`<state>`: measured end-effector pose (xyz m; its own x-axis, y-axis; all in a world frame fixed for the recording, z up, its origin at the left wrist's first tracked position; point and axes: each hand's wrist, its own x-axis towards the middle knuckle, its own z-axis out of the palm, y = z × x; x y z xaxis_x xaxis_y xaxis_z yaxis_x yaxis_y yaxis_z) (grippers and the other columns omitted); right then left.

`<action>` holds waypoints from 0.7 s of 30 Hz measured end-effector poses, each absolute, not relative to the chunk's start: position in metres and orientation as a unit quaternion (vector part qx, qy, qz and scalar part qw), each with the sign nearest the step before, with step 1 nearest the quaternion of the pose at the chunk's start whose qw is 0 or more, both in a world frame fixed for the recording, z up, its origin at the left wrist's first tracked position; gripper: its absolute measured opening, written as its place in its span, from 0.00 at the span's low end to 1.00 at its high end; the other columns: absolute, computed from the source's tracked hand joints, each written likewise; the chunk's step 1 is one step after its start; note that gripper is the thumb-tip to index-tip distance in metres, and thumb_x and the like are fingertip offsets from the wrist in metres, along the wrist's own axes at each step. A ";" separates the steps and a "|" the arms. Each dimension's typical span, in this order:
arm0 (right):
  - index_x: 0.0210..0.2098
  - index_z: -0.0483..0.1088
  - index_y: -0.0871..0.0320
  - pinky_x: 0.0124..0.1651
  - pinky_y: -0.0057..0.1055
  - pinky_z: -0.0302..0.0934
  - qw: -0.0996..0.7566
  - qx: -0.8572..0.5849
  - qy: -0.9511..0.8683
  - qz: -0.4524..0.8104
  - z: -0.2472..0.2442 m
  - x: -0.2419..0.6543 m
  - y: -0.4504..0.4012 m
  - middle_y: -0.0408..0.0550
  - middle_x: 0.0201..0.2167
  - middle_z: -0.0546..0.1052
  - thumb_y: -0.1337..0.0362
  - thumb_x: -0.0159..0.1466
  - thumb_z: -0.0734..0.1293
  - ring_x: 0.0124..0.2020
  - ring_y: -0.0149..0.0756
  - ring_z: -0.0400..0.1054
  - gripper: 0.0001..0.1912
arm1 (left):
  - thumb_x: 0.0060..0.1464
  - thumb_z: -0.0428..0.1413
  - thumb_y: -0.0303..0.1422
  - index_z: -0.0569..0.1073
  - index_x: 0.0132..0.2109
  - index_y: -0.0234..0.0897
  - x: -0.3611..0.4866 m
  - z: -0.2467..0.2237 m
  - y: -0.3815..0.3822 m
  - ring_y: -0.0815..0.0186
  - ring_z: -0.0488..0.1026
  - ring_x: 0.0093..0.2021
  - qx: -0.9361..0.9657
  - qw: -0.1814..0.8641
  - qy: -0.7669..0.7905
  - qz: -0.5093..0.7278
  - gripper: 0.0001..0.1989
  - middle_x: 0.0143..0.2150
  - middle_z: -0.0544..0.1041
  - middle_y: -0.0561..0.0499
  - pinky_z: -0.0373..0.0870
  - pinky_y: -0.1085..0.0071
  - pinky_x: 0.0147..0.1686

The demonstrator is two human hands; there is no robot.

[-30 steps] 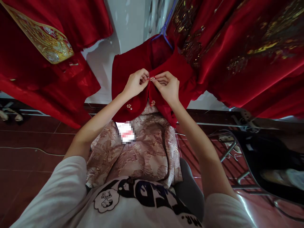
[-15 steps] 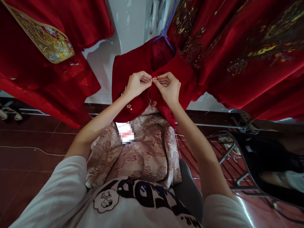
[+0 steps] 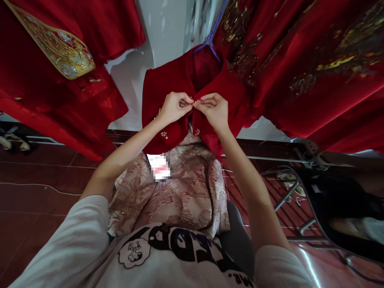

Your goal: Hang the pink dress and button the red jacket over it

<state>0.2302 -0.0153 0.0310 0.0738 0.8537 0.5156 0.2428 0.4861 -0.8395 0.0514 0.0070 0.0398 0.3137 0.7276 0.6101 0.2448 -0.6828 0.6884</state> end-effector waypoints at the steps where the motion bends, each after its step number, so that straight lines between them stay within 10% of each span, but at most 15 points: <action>1: 0.36 0.68 0.53 0.51 0.40 0.76 0.588 -0.436 -0.629 0.260 0.031 0.230 -0.015 0.44 0.37 0.79 0.49 0.53 0.80 0.40 0.36 0.77 0.23 | 0.54 0.66 0.28 0.77 0.35 0.35 0.051 0.039 0.008 0.65 0.81 0.36 0.773 0.245 0.313 0.494 0.05 0.34 0.82 0.48 0.80 0.70 0.41; 21: 0.58 0.56 0.51 0.53 0.43 0.71 0.567 -0.459 -0.676 0.103 -0.006 0.223 -0.032 0.54 0.57 0.68 0.58 0.59 0.72 0.51 0.42 0.71 0.32 | 0.62 0.59 0.24 0.70 0.52 0.41 0.075 0.016 -0.013 0.69 0.81 0.48 0.716 0.321 0.332 0.524 0.13 0.47 0.81 0.49 0.76 0.74 0.47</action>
